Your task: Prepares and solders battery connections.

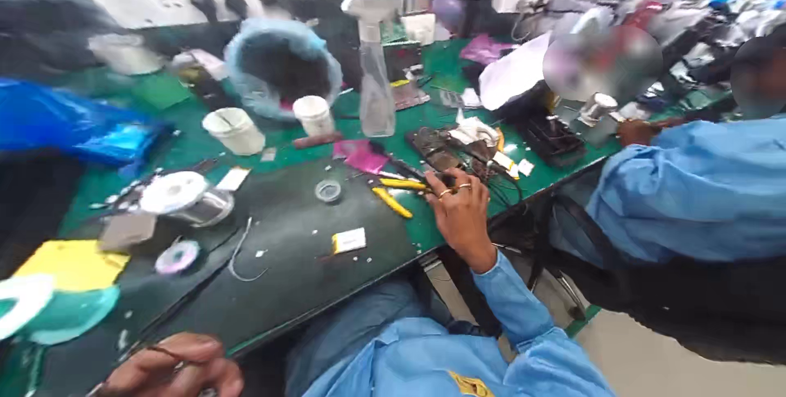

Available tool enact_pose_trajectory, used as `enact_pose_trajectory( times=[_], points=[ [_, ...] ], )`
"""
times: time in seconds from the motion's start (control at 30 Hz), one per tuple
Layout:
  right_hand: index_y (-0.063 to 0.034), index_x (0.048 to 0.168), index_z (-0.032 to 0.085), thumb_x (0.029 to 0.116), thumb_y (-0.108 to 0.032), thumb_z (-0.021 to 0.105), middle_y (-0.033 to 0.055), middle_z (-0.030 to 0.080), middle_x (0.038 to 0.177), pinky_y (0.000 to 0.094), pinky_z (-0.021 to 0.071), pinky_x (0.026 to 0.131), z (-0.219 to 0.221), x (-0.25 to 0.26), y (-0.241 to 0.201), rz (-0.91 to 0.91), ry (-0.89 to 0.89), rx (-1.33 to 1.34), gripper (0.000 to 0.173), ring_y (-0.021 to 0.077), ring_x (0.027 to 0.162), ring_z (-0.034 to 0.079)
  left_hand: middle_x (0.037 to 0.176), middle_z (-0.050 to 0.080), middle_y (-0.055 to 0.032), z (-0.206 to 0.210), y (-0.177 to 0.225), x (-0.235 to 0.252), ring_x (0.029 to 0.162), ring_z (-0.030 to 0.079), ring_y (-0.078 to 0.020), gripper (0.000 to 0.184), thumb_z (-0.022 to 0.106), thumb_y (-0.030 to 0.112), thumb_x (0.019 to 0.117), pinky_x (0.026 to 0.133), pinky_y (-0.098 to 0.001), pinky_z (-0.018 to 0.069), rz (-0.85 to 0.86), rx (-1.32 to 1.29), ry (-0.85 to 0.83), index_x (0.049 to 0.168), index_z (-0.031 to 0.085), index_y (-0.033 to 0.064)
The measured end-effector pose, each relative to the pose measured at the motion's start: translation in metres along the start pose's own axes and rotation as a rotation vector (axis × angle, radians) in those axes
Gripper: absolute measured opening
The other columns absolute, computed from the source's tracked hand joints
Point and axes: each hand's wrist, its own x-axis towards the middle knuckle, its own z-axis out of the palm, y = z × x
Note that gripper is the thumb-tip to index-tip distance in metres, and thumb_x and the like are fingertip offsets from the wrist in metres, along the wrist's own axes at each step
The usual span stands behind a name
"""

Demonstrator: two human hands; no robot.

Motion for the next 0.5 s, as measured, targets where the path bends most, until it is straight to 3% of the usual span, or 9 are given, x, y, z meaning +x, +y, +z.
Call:
enact_pose_trajectory(
  times=[0.13,0.27,0.37,0.5],
  points=[
    [-0.034,0.135,0.069,0.1045,-0.043,0.051,0.0158,0.064,0.133,0.0648,0.0427,0.098,0.006,-0.007,0.007,0.001,-0.068,-0.041,0.037,0.0408,0.122,0.058,0.106,0.078,0.0025,-0.005,-0.001,-0.004,0.094,0.076,-0.0146,0.018,0.066,0.015,0.1002,0.089,-0.0323,0.0628,0.009,0.013,0.034,0.114,0.074,0.0226],
    [-0.0256,0.142,0.064,0.1066,-0.05,0.045,0.0184,0.06,0.143,0.0721,0.0314,0.111,-0.003,-0.002,-0.007,-0.074,-0.126,-0.07,0.047,0.0429,0.135,0.052,0.099,0.079,0.0018,0.001,-0.004,0.006,0.082,0.076,-0.0113,0.012,0.073,0.025,0.0961,0.075,-0.0248,0.0634,0.019,0.114,0.129,0.107,0.078,0.0236],
    [-0.0191,0.148,0.058,0.1065,-0.055,0.041,0.0168,0.058,0.145,0.0617,0.0379,0.112,0.0,0.015,-0.029,-0.221,-0.242,0.026,0.058,0.0376,0.135,0.054,0.101,0.078,-0.0055,0.012,-0.01,0.026,0.08,0.076,-0.0143,0.012,0.074,0.024,0.0951,0.064,-0.0234,0.0626,0.062,0.089,0.134,0.103,0.077,0.0155],
    [-0.0163,0.146,0.06,0.1053,-0.053,0.046,0.0217,0.062,0.137,0.0629,0.042,0.107,0.024,0.028,-0.049,-0.321,-0.33,0.089,0.057,0.0423,0.129,0.056,0.107,0.076,-0.0108,0.025,-0.008,0.051,0.09,0.076,-0.0218,0.008,0.07,0.009,0.0969,0.077,-0.0339,0.0662,0.059,-0.095,0.104,0.104,0.073,0.0058]
  ],
)
